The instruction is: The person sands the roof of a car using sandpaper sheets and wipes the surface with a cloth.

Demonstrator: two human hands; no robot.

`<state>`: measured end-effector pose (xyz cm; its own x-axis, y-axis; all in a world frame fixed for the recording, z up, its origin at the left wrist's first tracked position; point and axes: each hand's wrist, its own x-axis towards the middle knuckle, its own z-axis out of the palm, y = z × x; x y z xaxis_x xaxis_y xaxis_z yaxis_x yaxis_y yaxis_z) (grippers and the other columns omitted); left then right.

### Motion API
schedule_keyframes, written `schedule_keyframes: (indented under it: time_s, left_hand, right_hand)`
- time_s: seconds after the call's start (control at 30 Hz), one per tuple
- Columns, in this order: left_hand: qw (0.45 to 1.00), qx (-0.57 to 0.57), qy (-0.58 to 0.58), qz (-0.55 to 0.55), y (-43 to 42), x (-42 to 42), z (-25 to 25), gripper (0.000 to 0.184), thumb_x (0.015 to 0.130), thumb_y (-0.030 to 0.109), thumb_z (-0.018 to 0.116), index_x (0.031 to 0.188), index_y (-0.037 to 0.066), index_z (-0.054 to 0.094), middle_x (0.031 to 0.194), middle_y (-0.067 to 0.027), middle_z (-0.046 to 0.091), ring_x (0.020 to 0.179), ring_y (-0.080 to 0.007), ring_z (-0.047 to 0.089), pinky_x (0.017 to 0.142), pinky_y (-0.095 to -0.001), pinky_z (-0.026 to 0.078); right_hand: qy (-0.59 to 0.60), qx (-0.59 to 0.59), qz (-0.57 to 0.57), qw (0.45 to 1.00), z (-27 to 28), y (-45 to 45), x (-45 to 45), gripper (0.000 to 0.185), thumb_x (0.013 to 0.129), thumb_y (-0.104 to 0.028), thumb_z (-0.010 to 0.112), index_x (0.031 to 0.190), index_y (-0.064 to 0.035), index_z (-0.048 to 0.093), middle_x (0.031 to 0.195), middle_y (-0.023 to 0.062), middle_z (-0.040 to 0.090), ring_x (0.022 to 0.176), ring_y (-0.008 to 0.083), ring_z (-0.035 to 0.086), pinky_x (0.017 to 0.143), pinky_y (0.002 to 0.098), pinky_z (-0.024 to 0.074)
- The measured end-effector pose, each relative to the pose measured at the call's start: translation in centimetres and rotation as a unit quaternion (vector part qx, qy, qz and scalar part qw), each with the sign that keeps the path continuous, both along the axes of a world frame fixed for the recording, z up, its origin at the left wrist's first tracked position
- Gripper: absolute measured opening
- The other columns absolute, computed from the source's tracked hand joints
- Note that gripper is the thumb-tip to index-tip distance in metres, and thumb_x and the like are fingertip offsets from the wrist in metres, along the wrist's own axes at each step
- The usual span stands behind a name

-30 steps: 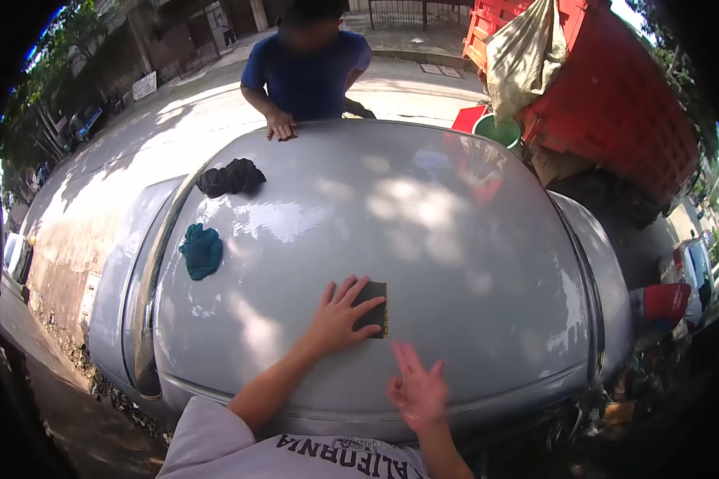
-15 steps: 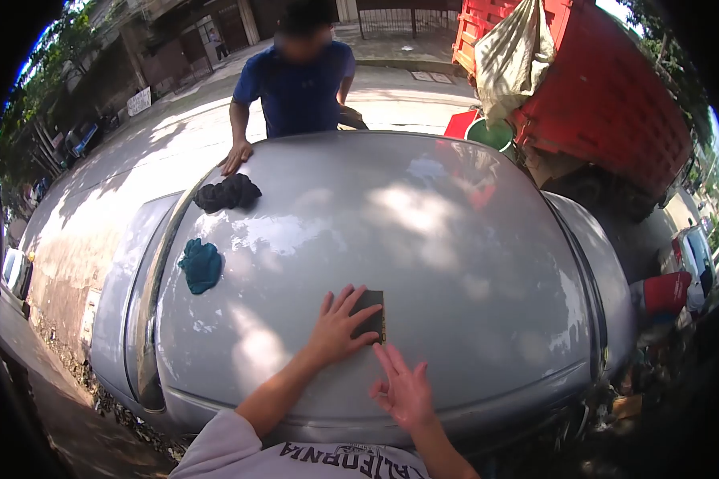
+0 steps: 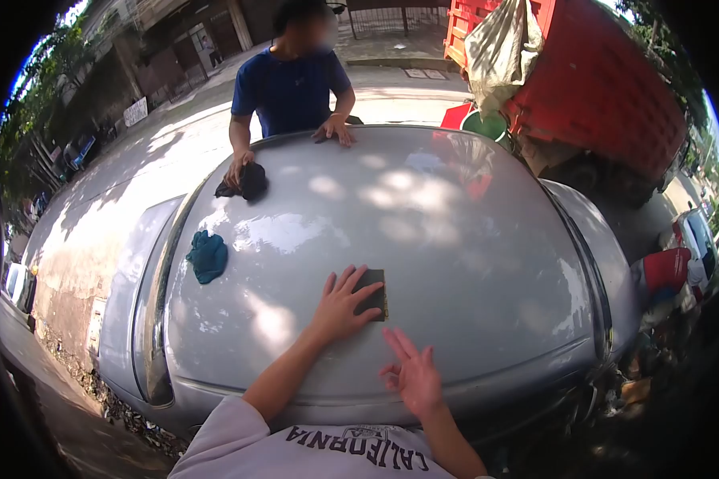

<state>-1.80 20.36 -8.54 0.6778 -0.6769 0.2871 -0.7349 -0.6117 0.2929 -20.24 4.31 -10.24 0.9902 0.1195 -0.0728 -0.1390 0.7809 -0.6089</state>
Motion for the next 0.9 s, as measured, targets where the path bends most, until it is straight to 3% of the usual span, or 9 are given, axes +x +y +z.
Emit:
schedule_keyframes:
  time_s: [0.17, 0.23, 0.3, 0.37, 0.5, 0.6, 0.67, 0.9]
  left_hand:
    - [0.999, 0.025, -0.025, -0.011, -0.8, -0.9, -1.5, 0.058, 0.089, 0.049, 0.064, 0.14, 0.024, 0.053, 0.156, -0.0165, 0.032, 0.145, -0.04, 0.026, 0.115, -0.0629, 0.019]
    - [0.995, 0.063, -0.039, -0.072, -1.5, -2.4, -2.3, 0.063, 0.09, 0.049, 0.063, 0.145, 0.024, 0.047, 0.158, -0.0195, 0.027, 0.146, -0.0434, 0.023, 0.113, -0.0656, 0.021]
    - [0.983, 0.105, -0.029, -0.146, -2.4, -3.8, -2.5, 0.071, 0.086, 0.041, 0.067, 0.15, 0.025, 0.04, 0.161, -0.0194, 0.021, 0.148, -0.0441, 0.018, 0.112, -0.067, 0.022]
    - [0.979, 0.123, -0.028, -0.161, -3.0, -4.8, -1.8, 0.073, 0.083, 0.037, 0.069, 0.149, 0.026, 0.041, 0.161, -0.0178, 0.02, 0.148, -0.0423, 0.019, 0.112, -0.0669, 0.021]
    - [0.98, 0.119, -0.012, -0.158, -2.8, -3.4, -1.8, 0.067, 0.087, 0.043, 0.066, 0.148, 0.028, 0.043, 0.162, -0.0147, 0.022, 0.148, -0.0396, 0.021, 0.113, -0.0665, 0.018]
    - [0.997, 0.077, -0.019, 0.02, -1.2, 0.2, -1.2, 0.057, 0.094, 0.055, 0.054, 0.145, 0.031, 0.048, 0.161, -0.0114, 0.026, 0.148, -0.0387, 0.022, 0.114, -0.0661, 0.014]
    - [0.99, 0.075, 0.006, 0.119, 1.0, 3.6, -0.1, 0.057, 0.095, 0.053, 0.053, 0.147, 0.032, 0.045, 0.162, -0.0109, 0.024, 0.15, -0.0374, 0.017, 0.117, -0.0636, 0.009]
    - [0.932, 0.059, -0.015, 0.356, 11.2, 12.1, 1.3, 0.057, 0.096, 0.055, 0.048, 0.148, 0.032, 0.043, 0.16, -0.0136, 0.028, 0.148, -0.0383, 0.02, 0.116, -0.063, 0.011]
  right_hand:
    - [-0.007, -0.063, -0.005, 0.998, 0.1, 0.6, -0.8, 0.079, 0.099, -0.065, 0.031, 0.156, -0.0108, 0.025, 0.158, 0.0089, 0.034, 0.104, 0.0239, 0.061, 0.089, 0.0347, 0.0479]
    - [-0.005, -0.062, -0.009, 0.998, -1.1, 0.6, -1.3, 0.077, 0.099, -0.064, 0.032, 0.155, -0.011, 0.028, 0.155, 0.009, 0.039, 0.105, 0.0241, 0.062, 0.091, 0.0354, 0.047]
    - [-0.007, -0.058, -0.006, 0.998, -1.5, 0.5, -1.4, 0.075, 0.1, -0.064, 0.032, 0.154, -0.0112, 0.032, 0.152, 0.0091, 0.043, 0.107, 0.0244, 0.062, 0.092, 0.0361, 0.0461]
    - [0.021, -0.123, -0.016, 0.992, -1.5, 0.3, -1.5, 0.072, 0.101, -0.061, 0.032, 0.152, -0.0108, 0.035, 0.146, 0.0094, 0.049, 0.109, 0.0244, 0.062, 0.093, 0.0366, 0.0471]
    - [0.018, -0.122, -0.021, 0.992, -0.9, -0.3, -0.6, 0.067, 0.102, -0.055, 0.037, 0.152, -0.0101, 0.035, 0.144, 0.0089, 0.05, 0.11, 0.0227, 0.061, 0.094, 0.0365, 0.0475]
    - [0.005, -0.175, -0.014, 0.985, -0.9, -0.5, 0.3, 0.063, 0.103, -0.047, 0.043, 0.151, -0.0085, 0.035, 0.143, 0.0085, 0.051, 0.111, 0.0205, 0.061, 0.092, 0.035, 0.0502]
    - [0.036, -0.21, -0.018, 0.977, -1.2, -0.1, 0.7, 0.059, 0.103, -0.037, 0.05, 0.151, -0.0076, 0.034, 0.142, 0.0081, 0.051, 0.11, 0.0192, 0.061, 0.087, 0.0329, 0.0525]
    - [-0.017, -0.259, 0.042, 0.965, -2.3, -1.3, 0.7, 0.055, 0.103, -0.023, 0.053, 0.152, -0.0074, 0.033, 0.141, 0.0095, 0.05, 0.112, 0.0198, 0.061, 0.088, 0.0344, 0.054]
